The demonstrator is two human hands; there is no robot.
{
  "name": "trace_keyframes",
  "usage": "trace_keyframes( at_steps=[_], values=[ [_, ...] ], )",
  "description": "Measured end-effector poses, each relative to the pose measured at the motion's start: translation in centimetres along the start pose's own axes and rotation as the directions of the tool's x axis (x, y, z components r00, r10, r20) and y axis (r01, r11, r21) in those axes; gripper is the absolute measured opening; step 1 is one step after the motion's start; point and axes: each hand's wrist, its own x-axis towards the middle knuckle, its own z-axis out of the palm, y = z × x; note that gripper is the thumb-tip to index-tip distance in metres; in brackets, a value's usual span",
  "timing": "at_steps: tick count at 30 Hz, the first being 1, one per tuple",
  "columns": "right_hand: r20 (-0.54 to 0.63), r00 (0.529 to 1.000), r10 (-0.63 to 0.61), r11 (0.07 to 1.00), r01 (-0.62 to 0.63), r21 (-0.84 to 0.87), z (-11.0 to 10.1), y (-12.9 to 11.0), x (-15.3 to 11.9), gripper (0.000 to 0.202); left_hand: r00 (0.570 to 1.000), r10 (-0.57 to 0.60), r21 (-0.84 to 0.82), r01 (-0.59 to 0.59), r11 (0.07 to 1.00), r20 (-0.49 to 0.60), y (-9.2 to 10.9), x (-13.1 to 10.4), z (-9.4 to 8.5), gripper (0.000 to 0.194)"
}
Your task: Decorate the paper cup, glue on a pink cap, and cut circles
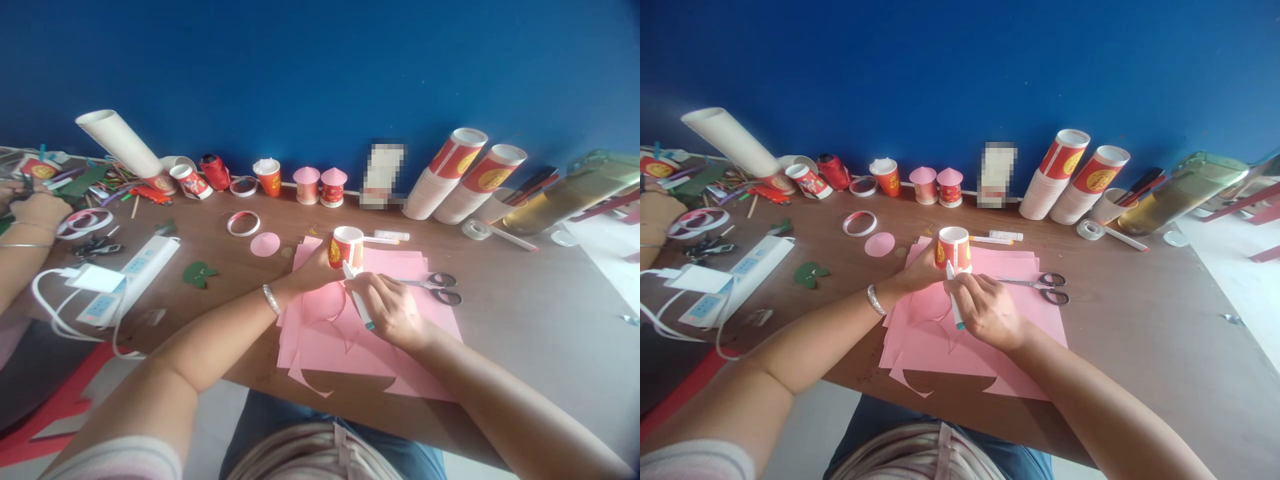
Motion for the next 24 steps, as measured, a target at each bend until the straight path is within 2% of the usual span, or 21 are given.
trace_keyframes(
  at_steps=[3,7,12,16,24],
  values=[
    [-0.001,1.0,0.006,1.0,-0.006,-0.021,-0.2,0.2,-0.1,0.026,0.998,-0.015,-0.034,0.017,0.999,0.055,0.3,0.0,-0.1,0.04],
    [-0.004,1.0,0.01,0.999,-0.011,-0.046,-0.3,0.5,-0.3,0.029,0.998,-0.049,-0.044,0.051,0.998,0.032,0.8,-0.1,-0.1,0.035],
    [0.008,1.0,0.012,0.999,-0.012,-0.032,-0.5,0.8,-0.5,0.035,0.995,-0.017,-0.097,0.026,0.995,0.1,1.3,0.1,0.0,0.022],
    [0.004,1.0,0.025,0.998,-0.025,-0.049,-0.6,0.9,-0.4,0.034,0.994,-0.026,-0.107,0.037,0.994,0.104,1.9,0.1,0.1,0.016],
    [-0.004,0.999,0.035,0.998,-0.035,-0.049,-0.6,1.1,-0.5,0.032,0.994,-0.024,-0.221,0.047,0.974,0.104,1.7,0.1,0.1,0.027]
  ],
)
